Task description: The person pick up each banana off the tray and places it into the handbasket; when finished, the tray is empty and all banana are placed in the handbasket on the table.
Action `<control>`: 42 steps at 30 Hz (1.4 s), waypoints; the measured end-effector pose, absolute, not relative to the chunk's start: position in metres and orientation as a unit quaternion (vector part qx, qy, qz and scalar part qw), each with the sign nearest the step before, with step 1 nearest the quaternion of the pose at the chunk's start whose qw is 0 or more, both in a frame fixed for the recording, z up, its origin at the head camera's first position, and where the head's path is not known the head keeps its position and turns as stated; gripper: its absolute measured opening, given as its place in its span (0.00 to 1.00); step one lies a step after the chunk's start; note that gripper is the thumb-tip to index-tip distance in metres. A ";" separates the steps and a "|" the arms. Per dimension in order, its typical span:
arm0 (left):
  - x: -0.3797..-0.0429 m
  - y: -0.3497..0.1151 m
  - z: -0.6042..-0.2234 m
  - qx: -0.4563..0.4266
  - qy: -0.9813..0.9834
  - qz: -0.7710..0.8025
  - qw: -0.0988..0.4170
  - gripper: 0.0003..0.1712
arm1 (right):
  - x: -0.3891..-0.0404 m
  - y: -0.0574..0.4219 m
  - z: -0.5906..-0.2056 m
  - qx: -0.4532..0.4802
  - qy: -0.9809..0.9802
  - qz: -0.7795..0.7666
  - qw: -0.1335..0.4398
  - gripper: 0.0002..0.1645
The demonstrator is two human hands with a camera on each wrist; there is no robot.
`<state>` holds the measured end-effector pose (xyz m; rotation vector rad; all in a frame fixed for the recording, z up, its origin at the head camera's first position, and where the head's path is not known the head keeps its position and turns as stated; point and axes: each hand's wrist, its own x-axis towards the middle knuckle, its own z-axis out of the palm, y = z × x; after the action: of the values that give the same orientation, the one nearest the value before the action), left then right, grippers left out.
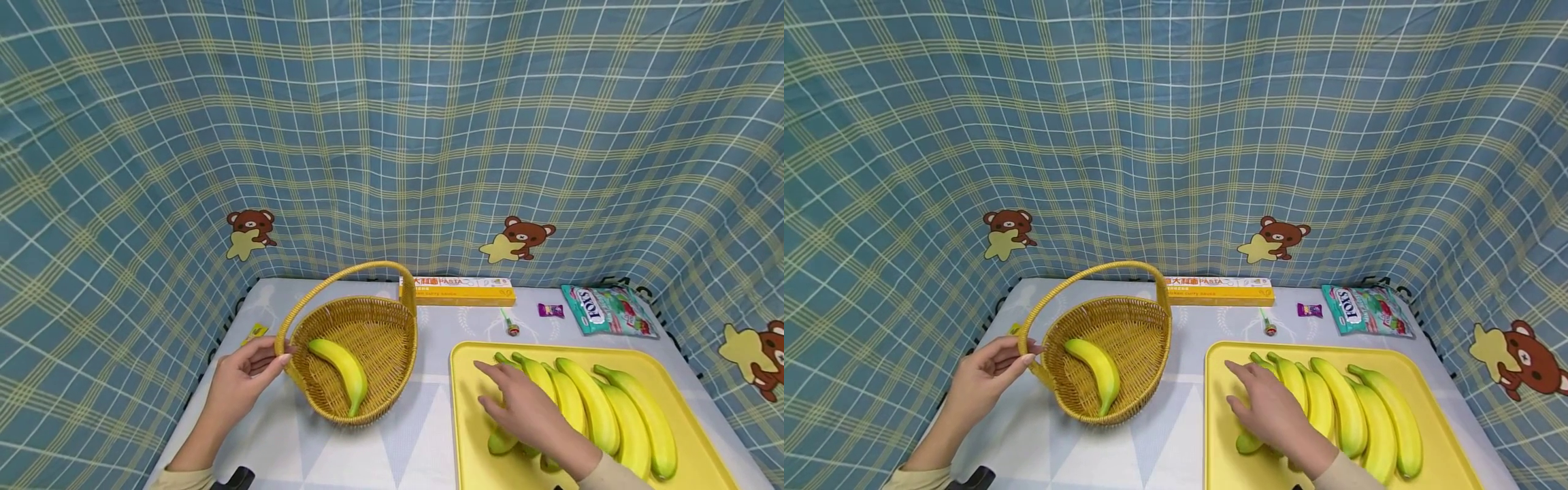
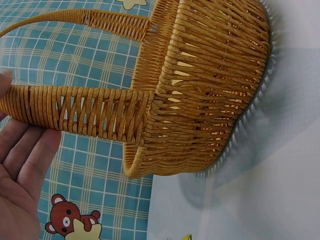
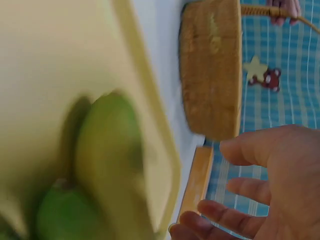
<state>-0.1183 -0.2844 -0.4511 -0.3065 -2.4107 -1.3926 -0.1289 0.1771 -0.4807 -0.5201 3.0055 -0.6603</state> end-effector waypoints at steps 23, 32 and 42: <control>-0.119 -0.282 -0.452 -0.111 -0.846 -0.495 0.165 0.11 | -0.130 0.197 -0.504 -0.135 0.973 -0.184 0.020 0.47; -0.117 -0.282 -0.449 -0.121 -0.841 -0.499 0.172 0.10 | -0.134 0.184 -0.519 -0.147 0.971 -0.189 -0.010 0.46; -0.118 -0.283 -0.452 -0.111 -0.845 -0.493 0.176 0.11 | -0.131 0.187 -0.513 -0.112 0.974 -0.196 0.028 0.41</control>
<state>-0.1181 -0.2833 -0.4518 -0.3152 -2.3917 -1.3974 -0.1312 0.1865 -0.5133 -0.3446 3.0059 -0.6054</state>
